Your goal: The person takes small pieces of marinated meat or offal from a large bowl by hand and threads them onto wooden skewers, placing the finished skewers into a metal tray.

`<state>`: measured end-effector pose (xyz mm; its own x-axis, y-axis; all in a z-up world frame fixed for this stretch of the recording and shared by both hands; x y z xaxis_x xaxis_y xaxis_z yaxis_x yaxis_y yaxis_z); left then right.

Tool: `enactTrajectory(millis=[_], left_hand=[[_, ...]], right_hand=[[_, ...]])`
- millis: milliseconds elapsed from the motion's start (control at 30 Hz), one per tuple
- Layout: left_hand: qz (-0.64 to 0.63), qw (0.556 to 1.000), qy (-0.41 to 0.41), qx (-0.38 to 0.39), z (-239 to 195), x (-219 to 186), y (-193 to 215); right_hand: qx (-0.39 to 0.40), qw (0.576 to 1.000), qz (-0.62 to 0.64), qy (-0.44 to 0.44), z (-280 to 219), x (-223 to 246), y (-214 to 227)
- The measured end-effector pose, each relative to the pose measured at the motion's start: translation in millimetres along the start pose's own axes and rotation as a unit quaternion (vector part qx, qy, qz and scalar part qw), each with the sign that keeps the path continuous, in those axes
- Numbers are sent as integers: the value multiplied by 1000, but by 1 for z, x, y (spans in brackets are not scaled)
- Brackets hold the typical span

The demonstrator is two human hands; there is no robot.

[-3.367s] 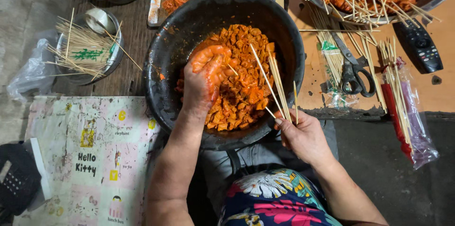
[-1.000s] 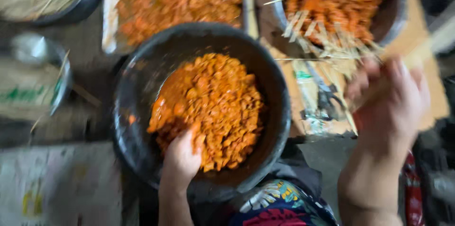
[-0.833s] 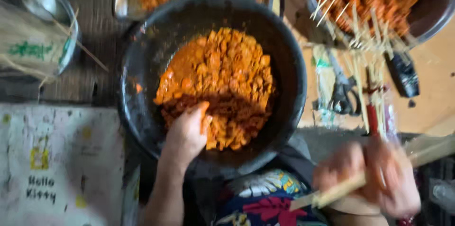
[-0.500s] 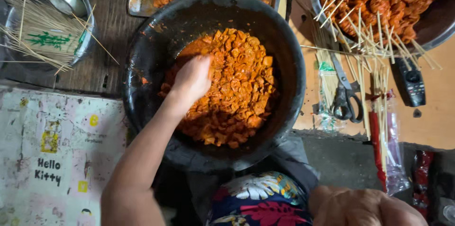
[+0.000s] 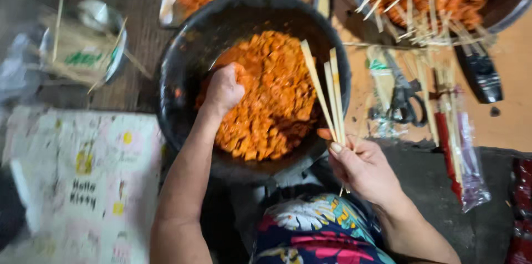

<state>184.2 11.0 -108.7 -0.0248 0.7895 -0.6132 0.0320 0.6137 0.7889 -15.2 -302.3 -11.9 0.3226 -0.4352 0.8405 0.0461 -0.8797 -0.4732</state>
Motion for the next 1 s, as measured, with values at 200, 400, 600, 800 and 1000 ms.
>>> enactTrajectory(millis=[200, 400, 600, 800, 1000], left_hand=[[-404, 901, 138, 76, -74, -25, 32], [-688, 702, 163, 83, -125, -46, 32], [-734, 658, 170, -15, -140, -50, 34], [-729, 668, 147, -17, -141, -67, 49], [-690, 705, 164, -17, -148, -80, 52]], right_hand=[[42, 994, -98, -25, -22, -37, -2], [20, 998, -52, -2, -22, -61, 3], [11, 989, -149, 15, -22, -72, 8], [11, 986, -163, 44, -19, -74, 11], [9, 988, -148, 40, -19, -75, 19]])
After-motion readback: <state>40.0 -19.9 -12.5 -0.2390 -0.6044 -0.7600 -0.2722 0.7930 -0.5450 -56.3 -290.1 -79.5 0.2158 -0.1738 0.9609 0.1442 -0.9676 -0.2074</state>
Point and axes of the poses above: each hand's wrist, its own z-axis towards the middle knuckle, its own y-axis out of the back of the hand, x = y × z, the point moved 6 cm from there along z, towards the middle knuckle, and after that the axes turned 11 degrees about y, right-handed, at the moved point
